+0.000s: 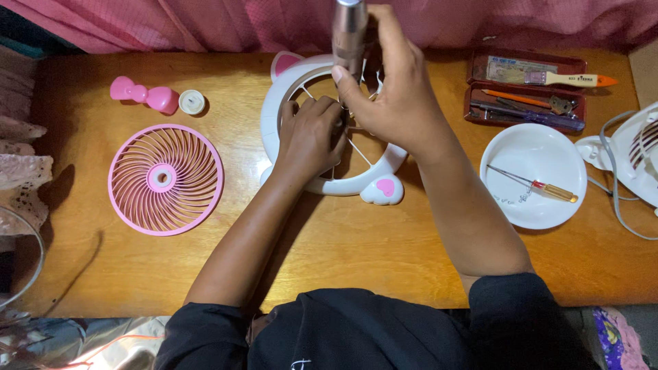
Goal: The person disassembles a small cat-shaped electric fan by removing the front grille and then using a screwdriver to remove the central hub and motor assembly. They place the removed parts on the table and use a brush to clean the interior of the fan housing.
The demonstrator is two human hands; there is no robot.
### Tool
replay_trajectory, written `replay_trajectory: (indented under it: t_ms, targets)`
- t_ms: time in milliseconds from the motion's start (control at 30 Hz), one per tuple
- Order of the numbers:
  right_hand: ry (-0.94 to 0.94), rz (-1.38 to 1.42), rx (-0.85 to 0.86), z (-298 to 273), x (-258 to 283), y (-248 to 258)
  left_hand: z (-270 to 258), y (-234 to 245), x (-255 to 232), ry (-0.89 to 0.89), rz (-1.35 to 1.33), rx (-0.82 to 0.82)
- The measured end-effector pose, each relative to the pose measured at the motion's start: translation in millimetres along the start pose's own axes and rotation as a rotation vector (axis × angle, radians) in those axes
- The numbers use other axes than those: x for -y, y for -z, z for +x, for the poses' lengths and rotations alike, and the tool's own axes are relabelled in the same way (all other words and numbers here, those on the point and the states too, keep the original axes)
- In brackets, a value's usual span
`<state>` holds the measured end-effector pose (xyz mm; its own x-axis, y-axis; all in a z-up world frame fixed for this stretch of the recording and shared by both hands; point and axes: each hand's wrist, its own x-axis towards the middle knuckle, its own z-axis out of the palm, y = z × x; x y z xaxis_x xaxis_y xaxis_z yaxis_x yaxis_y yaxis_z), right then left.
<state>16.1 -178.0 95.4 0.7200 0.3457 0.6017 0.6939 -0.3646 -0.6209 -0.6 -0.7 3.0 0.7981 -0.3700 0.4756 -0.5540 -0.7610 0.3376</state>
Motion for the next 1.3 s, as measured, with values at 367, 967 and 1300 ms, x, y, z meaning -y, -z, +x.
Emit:
replay_trajectory:
  t_ms: [367,967,1300]
  targets:
    - [0.025,0.052,-0.081,-1,5,33,7,9,-18,-0.006,0.072,-0.015]
    - [-0.06,0.285,-0.169,-11,-3,67,11,-4,-24,-0.006,0.223,-0.135]
    - [-0.112,0.217,-0.254,-29,-19,84,17,11,-37,-0.067,-0.079,-0.153]
